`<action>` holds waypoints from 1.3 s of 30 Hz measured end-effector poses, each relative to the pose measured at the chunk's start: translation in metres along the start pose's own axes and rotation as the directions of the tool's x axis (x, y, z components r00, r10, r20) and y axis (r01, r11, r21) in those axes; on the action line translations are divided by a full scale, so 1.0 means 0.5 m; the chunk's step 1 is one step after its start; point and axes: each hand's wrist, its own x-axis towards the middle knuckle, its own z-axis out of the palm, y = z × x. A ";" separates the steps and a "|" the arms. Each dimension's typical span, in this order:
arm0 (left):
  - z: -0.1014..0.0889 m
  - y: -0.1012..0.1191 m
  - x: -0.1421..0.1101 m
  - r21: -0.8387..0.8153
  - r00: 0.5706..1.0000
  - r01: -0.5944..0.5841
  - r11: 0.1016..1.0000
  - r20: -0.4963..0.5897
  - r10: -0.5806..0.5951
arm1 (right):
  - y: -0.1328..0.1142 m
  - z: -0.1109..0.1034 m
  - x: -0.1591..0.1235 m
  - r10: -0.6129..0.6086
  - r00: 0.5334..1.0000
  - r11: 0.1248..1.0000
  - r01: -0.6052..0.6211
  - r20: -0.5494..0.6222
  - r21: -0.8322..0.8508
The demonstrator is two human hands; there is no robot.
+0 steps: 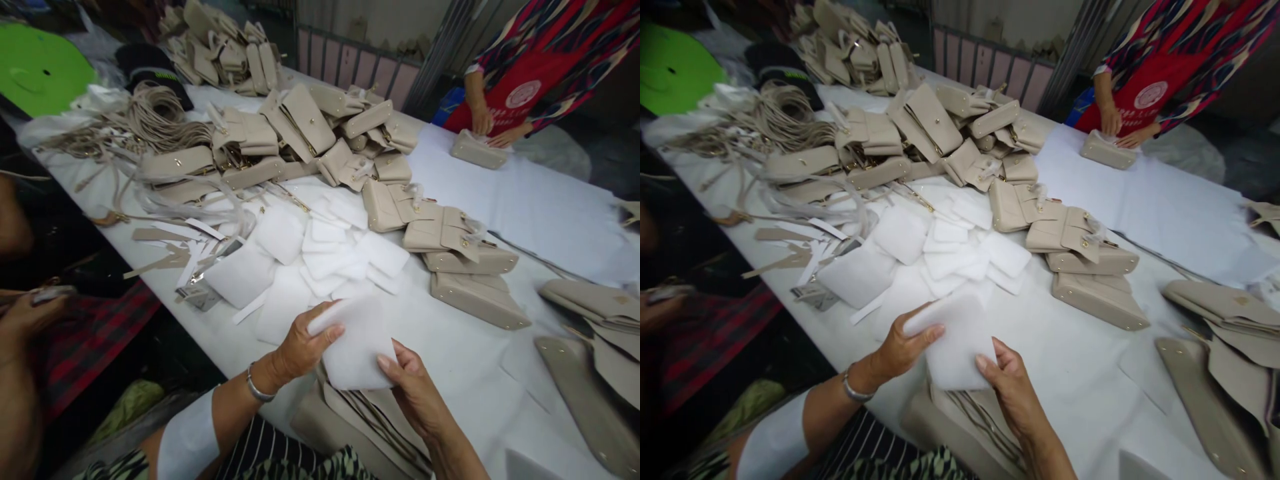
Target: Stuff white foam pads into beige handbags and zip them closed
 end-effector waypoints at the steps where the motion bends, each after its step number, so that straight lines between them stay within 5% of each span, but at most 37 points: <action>1: -0.004 0.007 -0.003 0.060 0.984 -0.160 0.985 0.092 0.154 | -0.005 0.003 -0.005 0.017 1.000 1.000 -0.017 0.013 0.007; 3: -0.013 0.015 -0.014 0.117 0.878 -0.431 0.895 0.281 0.387 | -0.011 0.012 -0.012 0.030 0.999 0.999 -0.030 -0.010 0.038; 6: -0.023 0.017 -0.035 0.230 0.758 -0.596 0.769 0.475 0.446 | -0.009 0.027 -0.024 0.062 0.996 0.990 -0.052 -0.068 0.130; 11: -0.025 0.009 -0.062 0.468 0.703 -0.693 0.548 0.606 0.371 | -0.001 0.048 -0.066 0.138 0.985 0.961 -0.108 -0.101 0.254; 14: -0.016 -0.002 -0.069 0.481 0.677 -0.721 0.499 0.642 0.360 | 0.006 0.057 -0.094 0.093 0.985 0.994 -0.084 -0.145 0.069; 18: 0.007 -0.016 -0.078 0.397 0.696 -0.679 0.617 0.615 0.370 | 0.023 0.059 -0.116 0.020 0.978 0.985 -0.055 -0.209 -0.163; 23: 0.020 -0.012 -0.109 0.401 0.732 -0.647 0.649 0.564 0.381 | 0.046 0.004 -0.141 -0.087 0.926 0.996 0.070 -0.368 -0.059; 29: -0.011 -0.060 -0.173 0.573 0.703 -0.706 0.417 0.640 0.310 | 0.087 -0.103 -0.211 -0.153 0.762 0.950 0.289 -0.630 0.118; 33: 0.003 -0.096 -0.179 0.661 0.723 -0.690 0.295 0.645 0.247 | 0.112 -0.123 -0.237 -0.102 0.741 0.924 0.317 -0.663 0.212; 36: 0.028 -0.100 -0.155 0.669 0.719 -0.694 0.265 0.658 0.222 | 0.112 -0.118 -0.231 -0.109 0.724 0.893 0.372 -0.681 0.254; 39: 0.056 -0.088 -0.126 0.721 0.763 -0.645 0.253 0.625 0.164 | 0.103 -0.108 -0.216 -0.115 0.747 0.885 0.377 -0.654 0.274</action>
